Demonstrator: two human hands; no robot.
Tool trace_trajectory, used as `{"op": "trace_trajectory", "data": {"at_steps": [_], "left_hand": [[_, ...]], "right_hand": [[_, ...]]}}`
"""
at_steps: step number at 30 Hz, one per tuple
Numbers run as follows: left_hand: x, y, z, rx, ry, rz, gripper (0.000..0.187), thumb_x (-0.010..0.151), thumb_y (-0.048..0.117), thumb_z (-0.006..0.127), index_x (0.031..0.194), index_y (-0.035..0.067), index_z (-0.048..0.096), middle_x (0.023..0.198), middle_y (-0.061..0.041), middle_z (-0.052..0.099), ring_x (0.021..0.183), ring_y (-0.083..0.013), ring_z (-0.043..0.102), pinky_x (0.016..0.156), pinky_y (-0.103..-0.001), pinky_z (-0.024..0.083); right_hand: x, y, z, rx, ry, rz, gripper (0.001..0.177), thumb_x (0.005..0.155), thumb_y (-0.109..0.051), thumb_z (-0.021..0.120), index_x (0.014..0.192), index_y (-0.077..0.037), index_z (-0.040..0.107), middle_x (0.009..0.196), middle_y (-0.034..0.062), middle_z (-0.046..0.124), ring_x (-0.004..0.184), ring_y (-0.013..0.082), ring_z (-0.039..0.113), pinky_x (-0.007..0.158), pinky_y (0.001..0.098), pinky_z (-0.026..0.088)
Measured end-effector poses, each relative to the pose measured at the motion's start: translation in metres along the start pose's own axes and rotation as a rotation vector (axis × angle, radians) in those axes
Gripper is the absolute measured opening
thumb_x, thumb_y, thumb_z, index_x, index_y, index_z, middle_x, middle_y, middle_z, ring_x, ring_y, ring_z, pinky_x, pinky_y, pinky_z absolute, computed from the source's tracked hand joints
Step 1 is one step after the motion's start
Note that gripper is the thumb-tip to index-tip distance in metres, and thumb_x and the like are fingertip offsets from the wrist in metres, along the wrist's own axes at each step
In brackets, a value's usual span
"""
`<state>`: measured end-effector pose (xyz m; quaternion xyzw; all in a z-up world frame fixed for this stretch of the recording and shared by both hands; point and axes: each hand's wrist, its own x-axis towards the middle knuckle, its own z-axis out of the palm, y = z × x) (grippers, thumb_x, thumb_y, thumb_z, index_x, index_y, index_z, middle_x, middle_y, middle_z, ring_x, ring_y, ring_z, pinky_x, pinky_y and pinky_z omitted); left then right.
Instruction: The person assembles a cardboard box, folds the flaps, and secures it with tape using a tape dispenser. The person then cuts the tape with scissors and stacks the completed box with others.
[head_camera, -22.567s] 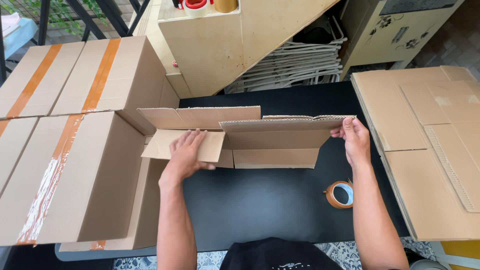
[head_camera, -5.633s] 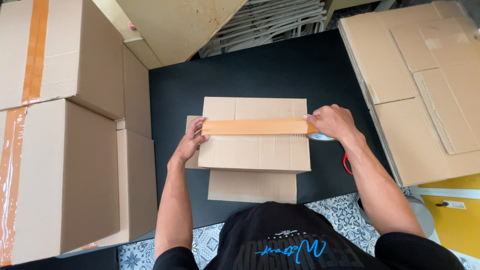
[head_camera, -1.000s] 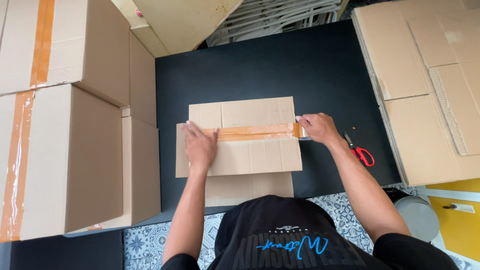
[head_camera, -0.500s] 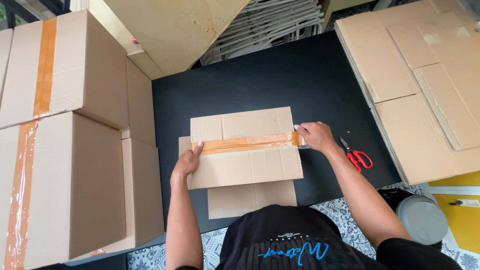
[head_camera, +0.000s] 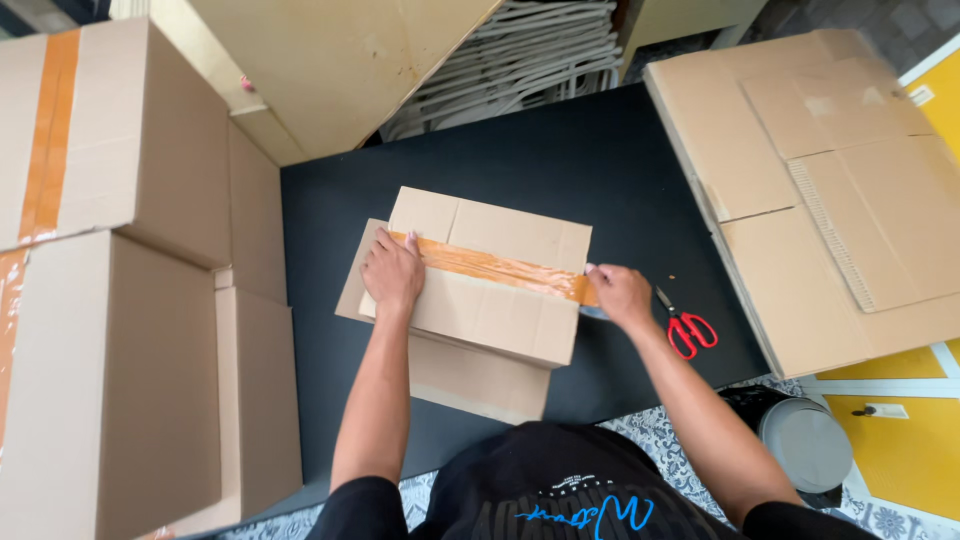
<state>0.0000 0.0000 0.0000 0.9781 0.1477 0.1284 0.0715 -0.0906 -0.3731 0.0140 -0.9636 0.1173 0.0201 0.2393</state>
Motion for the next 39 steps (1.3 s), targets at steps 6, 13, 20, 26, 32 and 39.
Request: {"op": "trace_trajectory", "data": {"at_steps": [6,13,20,26,32,39], "left_hand": [[0.022,0.071,-0.053,0.075,-0.268,0.106,0.081,0.106,0.062,0.028,0.162,0.003,0.027,0.163,-0.032,0.029,0.154,-0.0474,0.018,0.125,-0.060,0.002],[-0.028,0.144,-0.057,0.026,-0.381,0.377,0.082,0.103,0.066,0.025,0.164,0.011,0.023,0.169,-0.028,0.014,0.158,-0.0416,0.008,0.124,-0.064,0.000],[-0.106,0.151,-0.085,-0.253,-0.620,0.469,0.080,0.106,0.057,0.023,0.162,0.000,0.016,0.170,-0.027,0.006,0.159,-0.0388,0.002,0.128,-0.056,-0.006],[-0.116,0.089,-0.096,-0.320,-0.796,0.799,0.080,0.098,0.059,0.050,0.160,0.012,0.033,0.172,-0.018,0.010,0.159,-0.0354,0.007,0.129,-0.054,0.003],[-0.094,0.037,-0.090,-0.151,-0.588,0.909,0.089,0.079,0.012,0.072,0.158,0.034,0.036,0.172,-0.002,0.018,0.158,-0.0299,0.015,0.124,-0.069,0.012],[-0.070,0.027,-0.084,-0.216,-0.596,0.827,0.076,0.088,0.013,0.067,0.152,0.046,0.045,0.172,0.006,0.021,0.160,-0.0249,0.012,0.126,-0.065,0.006]], "right_hand": [[-0.033,-0.028,0.014,0.116,-0.061,0.184,0.050,0.098,-0.056,0.047,0.085,-0.016,0.074,0.093,0.0140,0.076,0.104,0.0403,0.070,0.090,0.0531,0.056],[-0.075,-0.066,0.025,0.381,-0.212,0.180,0.048,0.103,-0.055,0.046,0.105,-0.014,0.071,0.109,0.0199,0.074,0.117,0.0431,0.064,0.099,0.0549,0.051],[-0.089,-0.060,0.026,0.544,-0.253,0.128,0.035,0.105,-0.040,0.049,0.119,-0.016,0.071,0.115,0.0231,0.073,0.121,0.0454,0.061,0.100,0.0555,0.050],[-0.099,-0.055,0.025,0.685,-0.322,0.111,0.036,0.106,-0.036,0.050,0.130,-0.019,0.069,0.122,0.0229,0.072,0.126,0.0424,0.060,0.106,0.0540,0.048],[-0.106,-0.036,0.040,0.789,-0.370,-0.066,0.032,0.099,-0.032,0.065,0.123,-0.012,0.074,0.114,0.0164,0.075,0.114,0.0252,0.064,0.105,0.0491,0.048],[-0.094,-0.036,0.068,0.675,-0.383,-0.263,0.030,0.103,-0.034,0.063,0.120,-0.010,0.070,0.107,0.0225,0.071,0.115,0.0394,0.064,0.103,0.0517,0.047]]}}
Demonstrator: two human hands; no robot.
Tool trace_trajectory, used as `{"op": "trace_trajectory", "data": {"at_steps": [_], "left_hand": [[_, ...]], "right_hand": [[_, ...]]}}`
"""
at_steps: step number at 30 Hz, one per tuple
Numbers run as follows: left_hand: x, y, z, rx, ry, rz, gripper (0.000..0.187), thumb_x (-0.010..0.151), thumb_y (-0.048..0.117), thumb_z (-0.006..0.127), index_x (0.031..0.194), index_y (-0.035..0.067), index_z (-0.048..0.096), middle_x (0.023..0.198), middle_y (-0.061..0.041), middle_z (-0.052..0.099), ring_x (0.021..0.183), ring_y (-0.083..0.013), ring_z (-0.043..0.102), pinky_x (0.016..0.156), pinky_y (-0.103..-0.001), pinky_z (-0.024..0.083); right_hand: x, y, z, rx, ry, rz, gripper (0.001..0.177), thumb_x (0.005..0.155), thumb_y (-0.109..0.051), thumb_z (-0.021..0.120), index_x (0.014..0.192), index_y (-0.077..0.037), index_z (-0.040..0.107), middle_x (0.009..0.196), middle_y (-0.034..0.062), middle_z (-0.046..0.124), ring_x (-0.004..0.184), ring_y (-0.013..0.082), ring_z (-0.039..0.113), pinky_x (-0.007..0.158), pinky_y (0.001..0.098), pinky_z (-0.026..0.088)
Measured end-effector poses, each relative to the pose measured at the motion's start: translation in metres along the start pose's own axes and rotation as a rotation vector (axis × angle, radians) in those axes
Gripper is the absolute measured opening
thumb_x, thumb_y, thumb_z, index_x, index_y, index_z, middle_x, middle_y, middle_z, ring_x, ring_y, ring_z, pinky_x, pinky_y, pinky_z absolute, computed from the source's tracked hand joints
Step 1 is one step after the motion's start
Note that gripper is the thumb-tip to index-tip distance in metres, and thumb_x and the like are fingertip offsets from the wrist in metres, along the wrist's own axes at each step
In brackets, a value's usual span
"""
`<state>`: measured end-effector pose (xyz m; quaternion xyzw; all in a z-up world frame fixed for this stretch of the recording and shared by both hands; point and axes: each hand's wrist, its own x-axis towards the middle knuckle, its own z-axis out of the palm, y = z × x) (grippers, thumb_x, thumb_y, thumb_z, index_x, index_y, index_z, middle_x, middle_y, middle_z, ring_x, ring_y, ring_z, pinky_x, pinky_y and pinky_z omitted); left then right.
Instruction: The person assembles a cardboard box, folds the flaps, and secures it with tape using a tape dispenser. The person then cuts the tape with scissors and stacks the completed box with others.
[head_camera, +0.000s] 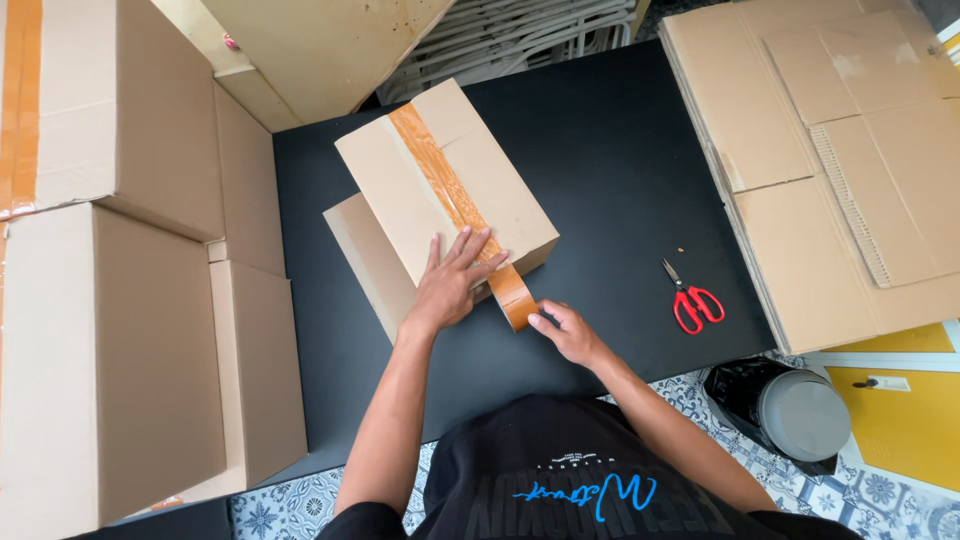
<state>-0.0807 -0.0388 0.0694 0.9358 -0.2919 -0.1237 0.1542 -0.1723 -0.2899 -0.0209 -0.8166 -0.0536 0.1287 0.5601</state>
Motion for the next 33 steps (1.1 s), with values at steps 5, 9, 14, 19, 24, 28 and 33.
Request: {"op": "trace_trajectory", "data": {"at_steps": [5,9,14,19,24,28,33], "left_hand": [[-0.002,0.001,0.006,-0.101,0.075,-0.039,0.070,0.087,0.029,0.075,0.150,0.044,0.048,0.170,0.011,0.026,0.159,-0.0188,0.015,0.129,-0.059,0.002],[-0.002,0.000,0.007,-0.089,0.078,-0.047,0.072,0.087,0.026,0.074,0.151,0.044,0.047,0.169,0.011,0.027,0.159,-0.0189,0.016,0.129,-0.059,0.002],[-0.003,0.002,0.010,-0.099,0.133,-0.054,0.071,0.084,0.023,0.076,0.148,0.043,0.051,0.167,0.011,0.032,0.158,-0.0182,0.020,0.129,-0.059,0.004],[0.000,0.000,0.012,-0.092,0.164,-0.078,0.070,0.084,0.022,0.076,0.147,0.043,0.052,0.167,0.011,0.033,0.157,-0.0172,0.022,0.129,-0.058,0.006],[-0.005,0.003,0.013,-0.093,0.185,-0.076,0.071,0.084,0.022,0.076,0.147,0.043,0.051,0.167,0.011,0.033,0.157,-0.0175,0.023,0.129,-0.058,0.007],[-0.028,0.018,0.020,-0.348,0.428,-0.043,0.053,0.089,0.021,0.074,0.141,0.024,0.062,0.151,-0.003,0.055,0.145,-0.0244,0.045,0.125,-0.054,0.023],[-0.067,0.050,0.040,-0.718,0.642,-0.124,0.024,0.095,0.013,0.069,0.115,0.022,0.079,0.098,0.002,0.080,0.097,-0.0195,0.076,0.093,-0.037,0.058]], "right_hand": [[0.006,0.016,-0.001,-0.047,0.046,-0.034,0.030,0.102,-0.039,0.064,0.098,-0.012,0.073,0.081,0.0163,0.070,0.086,0.0318,0.067,0.084,0.0457,0.053],[0.016,0.043,0.012,-0.062,0.088,-0.017,0.035,0.104,-0.042,0.062,0.088,-0.011,0.068,0.077,0.0137,0.067,0.079,0.0282,0.063,0.079,0.0431,0.052],[0.029,0.035,0.014,-0.139,0.054,0.105,0.041,0.102,-0.045,0.060,0.081,-0.010,0.064,0.070,0.0145,0.061,0.072,0.0281,0.059,0.069,0.0433,0.050],[0.041,0.006,0.012,-0.175,0.045,0.135,0.043,0.102,-0.043,0.060,0.079,-0.007,0.063,0.070,0.0197,0.062,0.072,0.0360,0.061,0.069,0.0467,0.049],[0.033,0.007,0.003,-0.156,0.008,0.139,0.045,0.101,-0.045,0.060,0.077,-0.007,0.062,0.070,0.0180,0.064,0.073,0.0344,0.062,0.070,0.0457,0.049],[0.006,0.036,-0.039,-0.153,0.160,0.109,0.043,0.103,-0.039,0.060,0.133,-0.008,0.066,0.127,0.0193,0.069,0.126,0.0363,0.061,0.108,0.0463,0.047],[-0.050,0.118,-0.118,-0.750,0.581,0.215,0.041,0.094,-0.019,0.071,0.133,-0.006,0.066,0.124,0.0193,0.067,0.122,0.0373,0.061,0.105,0.0477,0.046]]}}
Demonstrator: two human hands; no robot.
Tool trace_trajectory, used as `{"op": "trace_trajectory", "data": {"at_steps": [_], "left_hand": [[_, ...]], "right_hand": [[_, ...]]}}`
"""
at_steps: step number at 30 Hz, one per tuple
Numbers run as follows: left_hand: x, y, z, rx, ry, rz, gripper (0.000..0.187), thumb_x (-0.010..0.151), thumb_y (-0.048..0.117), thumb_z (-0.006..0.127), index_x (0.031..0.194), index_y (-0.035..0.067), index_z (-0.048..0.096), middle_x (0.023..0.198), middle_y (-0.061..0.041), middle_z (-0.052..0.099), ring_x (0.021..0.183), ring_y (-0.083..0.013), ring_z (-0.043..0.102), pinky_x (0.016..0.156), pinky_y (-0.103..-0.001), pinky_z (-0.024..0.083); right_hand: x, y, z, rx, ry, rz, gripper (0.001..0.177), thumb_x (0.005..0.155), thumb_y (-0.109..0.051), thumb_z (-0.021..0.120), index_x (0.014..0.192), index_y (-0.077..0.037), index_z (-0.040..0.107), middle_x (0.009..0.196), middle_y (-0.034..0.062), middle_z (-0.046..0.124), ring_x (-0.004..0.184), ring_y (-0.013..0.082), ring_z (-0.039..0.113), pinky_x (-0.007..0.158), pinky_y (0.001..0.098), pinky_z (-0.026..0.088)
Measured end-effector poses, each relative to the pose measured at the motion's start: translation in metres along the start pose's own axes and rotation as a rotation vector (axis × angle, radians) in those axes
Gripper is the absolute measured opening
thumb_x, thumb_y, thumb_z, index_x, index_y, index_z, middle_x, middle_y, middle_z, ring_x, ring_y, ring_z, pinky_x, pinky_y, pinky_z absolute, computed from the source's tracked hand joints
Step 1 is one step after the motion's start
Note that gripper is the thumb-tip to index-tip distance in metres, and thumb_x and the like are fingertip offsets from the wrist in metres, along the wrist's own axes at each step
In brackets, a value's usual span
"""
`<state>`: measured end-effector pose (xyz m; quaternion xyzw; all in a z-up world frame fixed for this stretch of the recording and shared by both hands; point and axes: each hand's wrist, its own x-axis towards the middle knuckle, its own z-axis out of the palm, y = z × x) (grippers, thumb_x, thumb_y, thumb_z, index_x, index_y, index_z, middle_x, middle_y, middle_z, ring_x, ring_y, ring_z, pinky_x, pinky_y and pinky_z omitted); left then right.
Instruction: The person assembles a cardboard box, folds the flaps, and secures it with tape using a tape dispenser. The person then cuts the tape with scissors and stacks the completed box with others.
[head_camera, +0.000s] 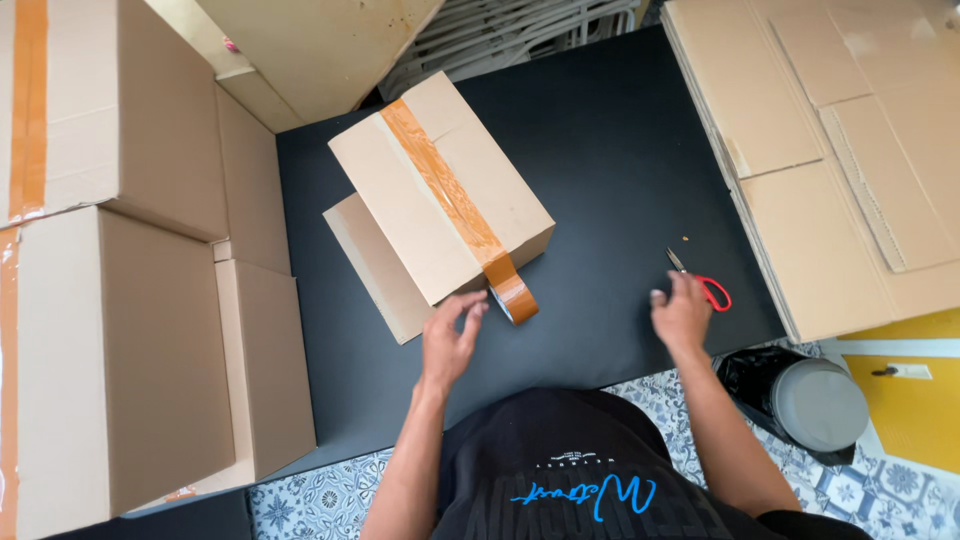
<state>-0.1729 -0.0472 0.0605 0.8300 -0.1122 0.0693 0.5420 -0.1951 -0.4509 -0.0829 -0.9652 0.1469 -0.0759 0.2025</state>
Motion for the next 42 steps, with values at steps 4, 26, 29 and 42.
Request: {"op": "trace_trajectory", "data": {"at_steps": [4,26,29,42], "left_hand": [[-0.022,-0.020,0.029,-0.129,-0.040,-0.241,0.033,0.092,0.009,0.072,0.125,0.013,0.070,0.097,-0.009,0.076,0.095,-0.0245,0.075,0.087,-0.038,0.060],[0.009,-0.008,0.046,-0.169,-0.221,-0.587,0.089,0.086,0.037,0.081,0.155,0.000,0.038,0.149,-0.034,0.038,0.145,-0.0462,0.039,0.118,-0.051,0.040],[0.008,-0.011,0.049,-0.179,-0.230,-0.589,0.089,0.089,0.035,0.081,0.155,-0.002,0.035,0.147,-0.036,0.038,0.144,-0.0472,0.041,0.117,-0.052,0.040],[0.008,-0.029,0.055,-0.274,-0.211,-0.640,0.095,0.082,0.034,0.087,0.157,0.004,0.036,0.148,-0.033,0.038,0.146,-0.0476,0.037,0.119,-0.056,0.036]], "right_hand": [[-0.005,0.049,-0.002,-0.171,-0.196,0.313,0.059,0.102,-0.034,0.056,0.156,-0.014,0.047,0.163,0.0114,0.035,0.148,0.0347,0.036,0.118,0.0514,0.031],[0.014,0.048,0.016,-0.164,-0.316,0.439,0.067,0.083,-0.034,0.076,0.134,-0.003,0.047,0.135,0.0245,0.053,0.130,0.0446,0.055,0.108,0.0509,0.045],[0.014,0.027,0.004,-0.118,-0.355,0.456,0.069,0.083,-0.030,0.081,0.135,-0.002,0.045,0.134,0.0261,0.052,0.130,0.0482,0.055,0.110,0.0525,0.045],[0.012,-0.035,-0.018,1.349,-0.131,0.658,0.060,0.084,0.000,0.074,0.139,-0.002,0.049,0.108,0.0151,0.062,0.096,0.0371,0.073,0.086,0.0553,0.062]]}}
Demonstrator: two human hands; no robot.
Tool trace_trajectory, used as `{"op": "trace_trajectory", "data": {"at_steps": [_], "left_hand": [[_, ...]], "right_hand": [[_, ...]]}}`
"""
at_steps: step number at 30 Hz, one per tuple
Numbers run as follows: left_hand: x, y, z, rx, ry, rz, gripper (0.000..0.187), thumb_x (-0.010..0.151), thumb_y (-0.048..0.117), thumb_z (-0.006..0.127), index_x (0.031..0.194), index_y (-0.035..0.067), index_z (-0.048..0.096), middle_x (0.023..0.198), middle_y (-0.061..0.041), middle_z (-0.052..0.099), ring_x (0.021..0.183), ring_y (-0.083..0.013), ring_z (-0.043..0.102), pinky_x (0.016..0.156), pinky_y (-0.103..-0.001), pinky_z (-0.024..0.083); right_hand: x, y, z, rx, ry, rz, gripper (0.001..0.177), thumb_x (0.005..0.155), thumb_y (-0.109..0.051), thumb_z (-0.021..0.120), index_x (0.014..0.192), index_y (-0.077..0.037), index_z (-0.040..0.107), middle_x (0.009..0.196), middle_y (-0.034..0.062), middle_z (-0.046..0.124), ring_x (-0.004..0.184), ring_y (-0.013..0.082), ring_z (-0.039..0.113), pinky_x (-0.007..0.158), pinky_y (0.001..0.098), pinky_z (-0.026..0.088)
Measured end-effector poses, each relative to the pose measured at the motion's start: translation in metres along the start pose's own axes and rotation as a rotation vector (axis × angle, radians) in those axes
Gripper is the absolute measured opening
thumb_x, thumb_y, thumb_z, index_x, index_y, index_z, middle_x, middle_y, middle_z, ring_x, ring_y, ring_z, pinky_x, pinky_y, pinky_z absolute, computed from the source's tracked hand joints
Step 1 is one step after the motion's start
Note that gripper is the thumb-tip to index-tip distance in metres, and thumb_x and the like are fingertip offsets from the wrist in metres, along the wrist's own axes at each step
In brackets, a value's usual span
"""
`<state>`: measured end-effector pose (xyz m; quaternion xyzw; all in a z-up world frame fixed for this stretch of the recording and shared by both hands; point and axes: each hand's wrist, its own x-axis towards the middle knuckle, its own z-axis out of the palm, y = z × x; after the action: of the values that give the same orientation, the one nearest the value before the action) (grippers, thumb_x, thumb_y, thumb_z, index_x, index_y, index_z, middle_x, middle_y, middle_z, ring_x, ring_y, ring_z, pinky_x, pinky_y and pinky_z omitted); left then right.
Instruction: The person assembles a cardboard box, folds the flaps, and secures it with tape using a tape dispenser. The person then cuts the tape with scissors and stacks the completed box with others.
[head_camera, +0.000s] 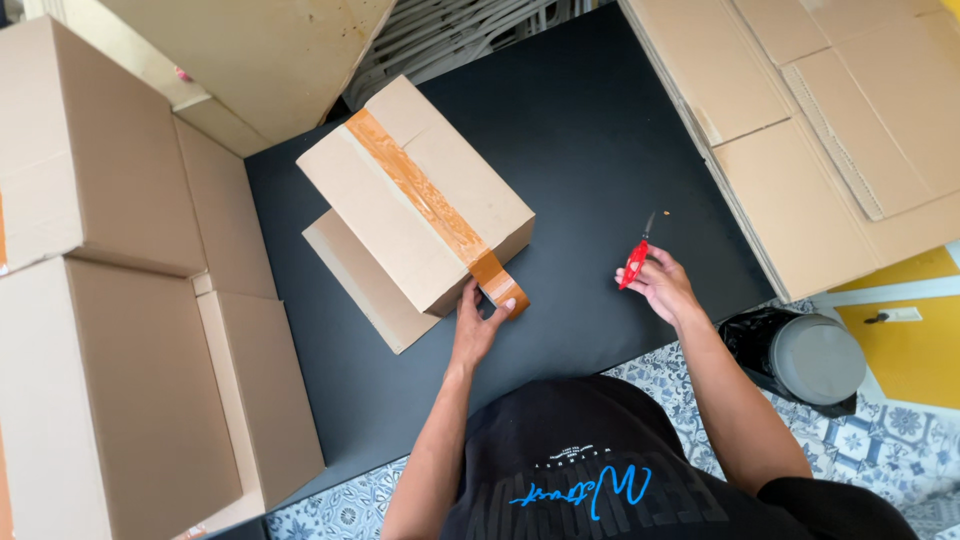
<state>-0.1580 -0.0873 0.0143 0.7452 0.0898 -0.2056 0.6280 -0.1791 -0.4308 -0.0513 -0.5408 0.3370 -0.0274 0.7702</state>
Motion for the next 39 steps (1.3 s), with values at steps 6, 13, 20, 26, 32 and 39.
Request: {"op": "trace_trajectory", "data": {"at_steps": [6,13,20,26,32,39], "left_hand": [[0.004,-0.002,0.002,-0.092,-0.033,0.037,0.100,0.072,0.033,0.093,0.153,0.010,0.039,0.153,-0.030,0.036,0.151,-0.0447,0.029,0.123,-0.059,0.025],[0.028,-0.057,0.012,-0.241,-0.042,0.052,0.083,0.074,0.037,0.092,0.143,0.019,0.050,0.109,-0.012,0.054,0.108,-0.0258,0.060,0.101,-0.043,0.050],[-0.003,-0.031,0.005,-0.401,-0.161,-0.028,0.056,0.088,0.034,0.076,0.139,0.021,0.057,0.141,-0.011,0.049,0.122,-0.0272,0.055,0.084,-0.037,0.061],[-0.035,-0.020,-0.016,-0.373,-0.178,-0.066,0.055,0.086,0.031,0.076,0.138,0.017,0.062,0.141,-0.010,0.053,0.119,-0.0262,0.058,0.079,-0.033,0.062],[-0.048,-0.041,-0.026,-0.327,-0.129,-0.050,0.050,0.082,0.027,0.077,0.130,0.015,0.068,0.137,-0.012,0.053,0.118,-0.0295,0.059,0.076,-0.035,0.061],[-0.052,-0.036,-0.021,-0.343,-0.096,-0.075,0.031,0.086,0.029,0.069,0.115,0.016,0.073,0.121,-0.006,0.053,0.103,-0.0227,0.061,0.066,-0.030,0.062]], "right_hand": [[-0.028,-0.042,0.046,-0.098,-0.421,0.028,0.055,0.079,-0.002,0.078,0.132,-0.006,0.063,0.105,0.0118,0.065,0.082,0.0297,0.073,0.070,0.0419,0.066],[-0.029,-0.076,0.091,-0.769,-0.830,-0.140,0.071,0.072,-0.021,0.093,0.134,0.000,0.065,0.091,0.0068,0.056,0.075,0.0137,0.060,0.065,0.0282,0.057],[-0.019,-0.093,0.121,-1.233,-0.973,-0.268,0.067,0.071,-0.041,0.095,0.125,-0.009,0.073,0.091,0.0065,0.051,0.083,0.0172,0.056,0.078,0.0318,0.051],[-0.035,-0.110,0.151,-1.479,-1.035,-0.164,0.068,0.065,-0.049,0.095,0.119,-0.013,0.075,0.095,0.0077,0.058,0.089,0.0203,0.060,0.083,0.0340,0.051],[-0.047,-0.095,0.169,-1.642,-1.168,-0.105,0.069,0.064,-0.058,0.093,0.119,-0.019,0.077,0.093,0.0038,0.062,0.086,0.0172,0.065,0.079,0.0333,0.054],[-0.068,-0.102,0.181,-1.552,-1.174,0.021,0.064,0.069,-0.048,0.093,0.121,-0.015,0.077,0.089,0.0062,0.074,0.073,0.0148,0.070,0.072,0.0303,0.054]]}}
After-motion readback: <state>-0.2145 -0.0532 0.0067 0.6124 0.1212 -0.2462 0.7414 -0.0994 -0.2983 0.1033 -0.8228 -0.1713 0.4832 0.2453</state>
